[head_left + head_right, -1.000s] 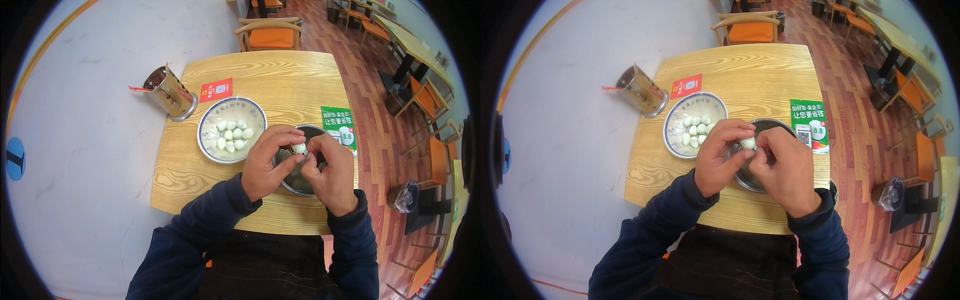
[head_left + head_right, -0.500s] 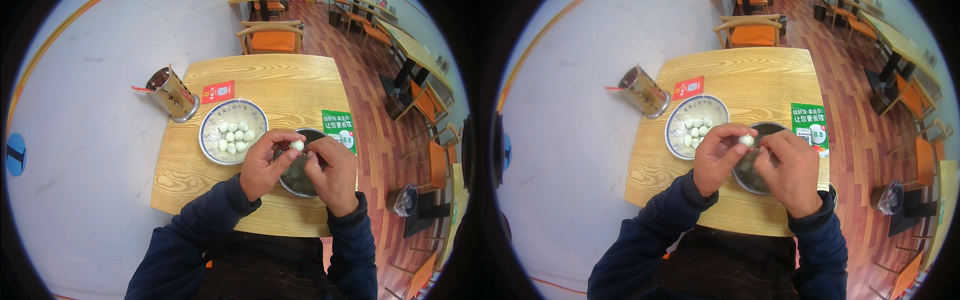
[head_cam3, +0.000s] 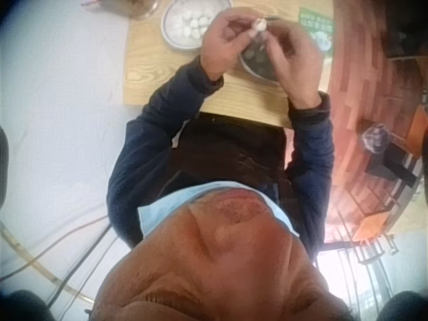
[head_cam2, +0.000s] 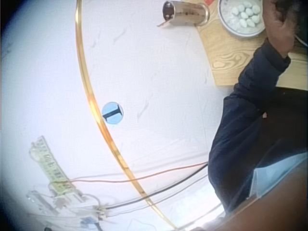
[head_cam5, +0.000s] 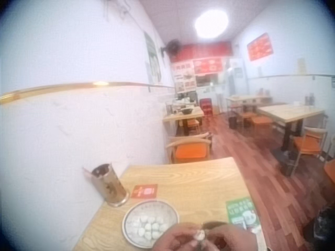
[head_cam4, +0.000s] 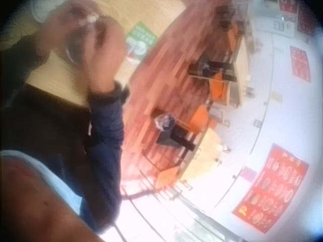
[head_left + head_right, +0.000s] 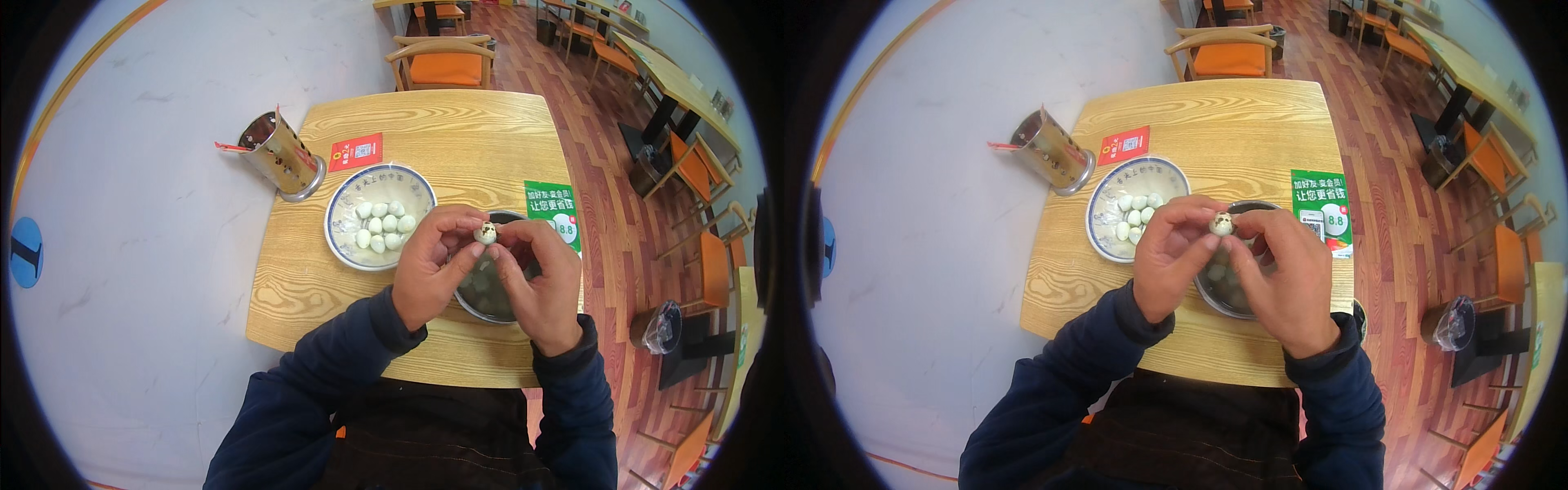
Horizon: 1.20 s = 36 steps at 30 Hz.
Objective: The person peels small white eggs one by one over a metal bowl, removing the shells with both hands. The peeled eggs are placed into a ceramic bowl on the table while the shells are discarded into the metal bowl.
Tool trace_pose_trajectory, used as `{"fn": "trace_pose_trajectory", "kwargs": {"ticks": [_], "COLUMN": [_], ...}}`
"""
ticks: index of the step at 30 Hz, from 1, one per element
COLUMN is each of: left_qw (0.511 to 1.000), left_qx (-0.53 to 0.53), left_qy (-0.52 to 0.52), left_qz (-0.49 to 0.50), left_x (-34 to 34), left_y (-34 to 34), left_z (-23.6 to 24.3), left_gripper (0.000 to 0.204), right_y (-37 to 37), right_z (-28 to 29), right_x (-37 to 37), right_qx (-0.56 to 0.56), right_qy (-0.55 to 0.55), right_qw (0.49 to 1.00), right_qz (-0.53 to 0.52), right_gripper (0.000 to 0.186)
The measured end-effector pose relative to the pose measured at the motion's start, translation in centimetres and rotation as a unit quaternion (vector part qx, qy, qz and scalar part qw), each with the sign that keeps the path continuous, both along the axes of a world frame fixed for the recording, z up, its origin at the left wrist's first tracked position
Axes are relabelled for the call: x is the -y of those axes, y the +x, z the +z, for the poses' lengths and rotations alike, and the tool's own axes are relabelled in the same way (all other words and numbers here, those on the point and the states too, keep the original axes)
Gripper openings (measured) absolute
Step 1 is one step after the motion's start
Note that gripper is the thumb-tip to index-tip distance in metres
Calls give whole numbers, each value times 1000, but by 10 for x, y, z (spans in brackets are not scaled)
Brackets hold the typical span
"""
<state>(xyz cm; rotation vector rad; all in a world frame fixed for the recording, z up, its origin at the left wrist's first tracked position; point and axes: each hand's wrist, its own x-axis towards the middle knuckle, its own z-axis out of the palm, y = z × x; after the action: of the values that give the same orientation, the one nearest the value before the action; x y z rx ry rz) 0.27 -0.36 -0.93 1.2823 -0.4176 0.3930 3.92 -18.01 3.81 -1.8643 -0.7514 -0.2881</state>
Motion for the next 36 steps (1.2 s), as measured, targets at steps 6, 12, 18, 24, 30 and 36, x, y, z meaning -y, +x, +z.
{"fn": "trace_pose_trajectory", "kwargs": {"ticks": [6, 12, 18, 24, 30, 36], "left_qw": [996, 995, 981, 942, 933, 946], "left_qx": [25, 18, 54, 97, 115, 92], "left_qy": [73, 85, 151, 269, 288, 276], "left_qz": [37, 54, 104, 176, 185, 143], "left_x": [-1, 1, 3, 1, 2, -3], "left_y": [-1, -3, -4, -10, -9, -8], "left_z": [1, 1, 2, 10, 14, 15], "left_gripper": [35, 35, 33, 34, 35, 37], "right_y": [0, 0, -6, -6, -5, -5], "right_z": [-2, -4, -5, -8, -7, -2], "right_x": [-3, -3, -5, -8, -8, -3], "right_qx": [9, 25, 31, 102, 127, 58], "right_qy": [29, 26, -9, -25, -42, -30], "right_qw": [999, 999, 998, 991, 987, 996], "right_qz": [-15, -23, -51, -85, -93, -67], "right_gripper": [13, 12, 15, 18, 18, 19]}}
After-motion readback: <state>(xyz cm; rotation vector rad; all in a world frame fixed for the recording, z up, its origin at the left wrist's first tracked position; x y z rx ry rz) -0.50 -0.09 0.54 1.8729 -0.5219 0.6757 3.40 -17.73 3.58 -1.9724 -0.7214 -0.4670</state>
